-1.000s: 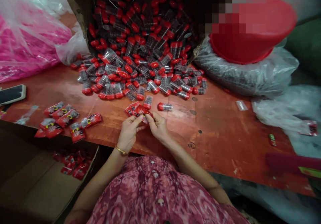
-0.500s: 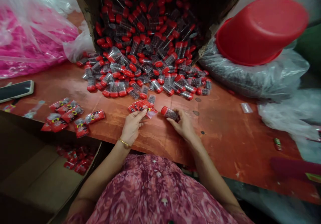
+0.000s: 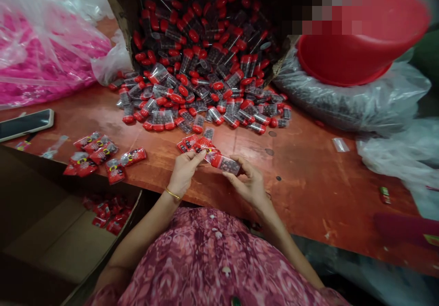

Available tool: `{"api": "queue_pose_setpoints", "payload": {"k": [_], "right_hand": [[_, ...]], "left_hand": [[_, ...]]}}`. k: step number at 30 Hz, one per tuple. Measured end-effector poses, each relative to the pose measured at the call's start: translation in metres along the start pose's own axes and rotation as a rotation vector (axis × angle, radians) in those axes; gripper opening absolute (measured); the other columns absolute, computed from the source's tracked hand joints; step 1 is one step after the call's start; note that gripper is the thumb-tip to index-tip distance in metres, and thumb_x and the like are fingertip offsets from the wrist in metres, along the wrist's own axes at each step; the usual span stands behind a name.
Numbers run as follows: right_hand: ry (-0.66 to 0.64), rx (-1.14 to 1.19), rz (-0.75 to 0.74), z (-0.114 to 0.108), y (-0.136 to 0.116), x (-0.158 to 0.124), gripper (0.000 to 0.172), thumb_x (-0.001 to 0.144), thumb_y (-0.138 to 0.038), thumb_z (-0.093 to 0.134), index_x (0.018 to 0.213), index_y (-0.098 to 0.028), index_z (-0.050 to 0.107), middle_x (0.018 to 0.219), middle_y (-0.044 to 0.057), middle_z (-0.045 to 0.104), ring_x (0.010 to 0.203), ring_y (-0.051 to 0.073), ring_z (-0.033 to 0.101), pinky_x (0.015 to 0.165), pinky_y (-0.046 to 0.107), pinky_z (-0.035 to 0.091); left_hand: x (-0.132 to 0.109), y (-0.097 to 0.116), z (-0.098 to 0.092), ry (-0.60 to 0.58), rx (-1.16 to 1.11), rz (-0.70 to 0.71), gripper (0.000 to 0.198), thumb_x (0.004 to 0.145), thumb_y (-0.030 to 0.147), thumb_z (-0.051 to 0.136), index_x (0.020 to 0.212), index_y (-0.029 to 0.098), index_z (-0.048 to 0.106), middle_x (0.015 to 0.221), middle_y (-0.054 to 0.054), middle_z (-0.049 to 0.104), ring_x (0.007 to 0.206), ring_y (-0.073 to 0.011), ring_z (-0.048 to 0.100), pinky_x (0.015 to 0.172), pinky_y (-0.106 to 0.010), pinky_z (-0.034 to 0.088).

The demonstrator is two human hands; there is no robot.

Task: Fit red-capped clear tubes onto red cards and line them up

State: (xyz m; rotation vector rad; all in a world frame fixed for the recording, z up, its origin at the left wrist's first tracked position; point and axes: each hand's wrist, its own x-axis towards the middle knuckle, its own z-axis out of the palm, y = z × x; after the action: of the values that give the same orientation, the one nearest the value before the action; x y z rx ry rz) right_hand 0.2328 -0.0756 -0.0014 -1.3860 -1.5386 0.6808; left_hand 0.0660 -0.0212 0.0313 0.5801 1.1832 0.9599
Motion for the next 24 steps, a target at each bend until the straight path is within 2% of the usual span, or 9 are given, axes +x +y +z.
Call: {"api": "queue_pose_setpoints", "payload": {"k": [4, 9, 15, 20, 24], "right_hand": [[-0.030, 0.004, -0.008, 0.006, -0.001, -0.005, 0.035, 0.077, -0.029, 0.065, 0.111, -0.023, 0.060, 0.101, 0.003, 0.069, 0.090, 0.019, 0.065, 0.080, 0.032, 0.053], [0.050, 0.007, 0.021, 0.012, 0.001, -0.007, 0.035, 0.077, -0.029, 0.065, 0.111, -0.023, 0.060, 0.100, 0.003, 0.068, 0.086, 0.018, 0.065, 0.078, 0.031, 0.053], [0.108, -0.026, 0.025, 0.019, -0.003, -0.003, 0.031, 0.077, -0.029, 0.064, 0.107, -0.022, 0.061, 0.093, 0.002, 0.068, 0.076, 0.016, 0.063, 0.071, 0.028, 0.052], [0.133, -0.048, 0.039, 0.030, -0.010, -0.001, 0.026, 0.080, -0.027, 0.061, 0.105, -0.020, 0.059, 0.089, 0.003, 0.067, 0.075, 0.015, 0.061, 0.069, 0.026, 0.050], [0.115, -0.016, 0.025, 0.035, -0.014, 0.002, 0.025, 0.080, -0.026, 0.061, 0.104, -0.021, 0.059, 0.091, 0.003, 0.067, 0.079, 0.016, 0.061, 0.072, 0.027, 0.050]], "left_hand": [[0.001, -0.002, 0.000, 0.001, -0.024, 0.020, 0.039, 0.045, 0.045, 0.082, 0.062, 0.013, 0.066, 0.060, -0.001, 0.066, 0.055, -0.0102, 0.058, 0.059, -0.023, 0.047], [0.002, -0.007, 0.003, -0.030, -0.052, 0.094, 0.036, 0.044, 0.032, 0.084, 0.070, 0.013, 0.069, 0.070, -0.001, 0.070, 0.063, -0.0099, 0.060, 0.067, -0.023, 0.047], [0.002, -0.014, 0.010, -0.062, -0.170, -0.001, 0.038, 0.040, 0.026, 0.086, 0.070, 0.012, 0.067, 0.070, -0.001, 0.069, 0.063, -0.0101, 0.061, 0.066, -0.023, 0.048], [0.001, -0.022, 0.019, 0.009, -0.306, 0.051, 0.036, 0.041, 0.024, 0.086, 0.069, 0.012, 0.066, 0.066, 0.001, 0.068, 0.062, -0.0090, 0.060, 0.069, -0.023, 0.048], [0.003, -0.024, 0.019, -0.048, -0.310, 0.061, 0.031, 0.048, 0.026, 0.083, 0.070, 0.012, 0.066, 0.068, 0.000, 0.069, 0.062, -0.0095, 0.060, 0.067, -0.023, 0.047]]}}
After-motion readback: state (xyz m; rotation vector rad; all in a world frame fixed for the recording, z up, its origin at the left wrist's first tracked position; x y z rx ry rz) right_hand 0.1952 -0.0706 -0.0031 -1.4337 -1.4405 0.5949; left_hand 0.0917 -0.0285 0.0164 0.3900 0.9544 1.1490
